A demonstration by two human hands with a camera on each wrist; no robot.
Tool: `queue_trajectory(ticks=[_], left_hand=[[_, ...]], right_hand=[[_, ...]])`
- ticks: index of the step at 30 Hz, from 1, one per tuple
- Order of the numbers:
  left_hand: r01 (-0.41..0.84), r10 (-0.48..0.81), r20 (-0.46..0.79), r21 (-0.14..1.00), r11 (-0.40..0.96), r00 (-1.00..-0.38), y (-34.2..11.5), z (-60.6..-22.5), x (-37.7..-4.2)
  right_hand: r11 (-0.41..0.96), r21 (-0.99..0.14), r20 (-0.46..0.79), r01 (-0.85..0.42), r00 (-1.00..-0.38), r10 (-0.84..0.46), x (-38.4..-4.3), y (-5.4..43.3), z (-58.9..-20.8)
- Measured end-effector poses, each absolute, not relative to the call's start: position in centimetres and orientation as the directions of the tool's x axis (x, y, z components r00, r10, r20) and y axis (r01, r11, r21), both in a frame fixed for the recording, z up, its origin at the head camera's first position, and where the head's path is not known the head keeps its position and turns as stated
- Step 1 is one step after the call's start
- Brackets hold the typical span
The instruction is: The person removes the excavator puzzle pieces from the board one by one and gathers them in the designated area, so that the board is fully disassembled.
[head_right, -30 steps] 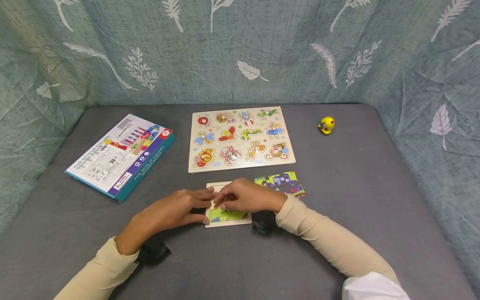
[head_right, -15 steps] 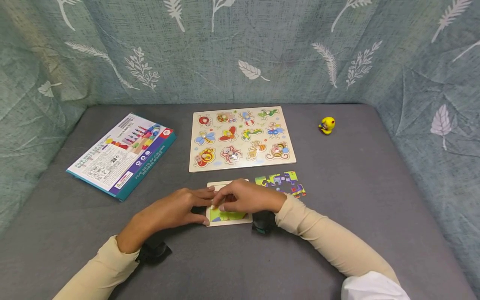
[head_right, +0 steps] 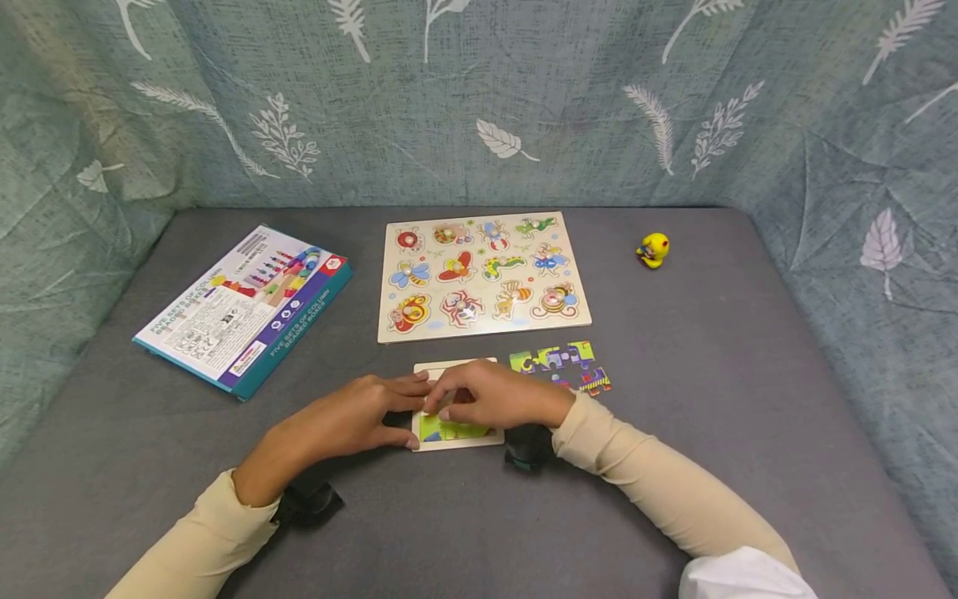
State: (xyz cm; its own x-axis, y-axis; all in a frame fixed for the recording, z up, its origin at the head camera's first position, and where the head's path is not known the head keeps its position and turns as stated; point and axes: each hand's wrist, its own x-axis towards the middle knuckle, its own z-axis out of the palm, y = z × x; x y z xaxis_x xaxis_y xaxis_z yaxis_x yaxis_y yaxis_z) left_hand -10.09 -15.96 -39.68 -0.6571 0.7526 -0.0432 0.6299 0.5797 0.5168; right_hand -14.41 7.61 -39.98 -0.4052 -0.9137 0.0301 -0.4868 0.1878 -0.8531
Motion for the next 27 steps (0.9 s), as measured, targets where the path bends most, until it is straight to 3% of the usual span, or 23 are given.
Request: queue_trajectory(ticks=[10, 16, 23, 27], left_hand=[[0.628, 0.751, -0.045, 0.516, 0.582, -0.659, -15.92, -39.73, -10.12], [0.631, 0.752, -0.043, 0.513, 0.582, -0.658, -15.97, -39.74, -10.11], [0.638, 0.756, -0.03, 0.516, 0.572, -0.654, -15.97, -39.7, -10.19], [0.635, 0.756, -0.035, 0.518, 0.573, -0.654, -15.98, -39.69, -10.17]], right_hand=[[0.203, -0.86, 0.013, -0.469, -0.417, -0.909, -14.17, 7.7, -39.82], [0.218, -0.908, -0.047, -0.357, -0.431, -0.901, -13.94, 7.62, -39.66], [0.21, -0.863, 0.016, -0.459, -0.441, -0.897, -13.84, 7.47, -40.05], [0.231, -0.867, 0.001, -0.442, -0.464, -0.886, -13.73, 7.38, -40.15]])
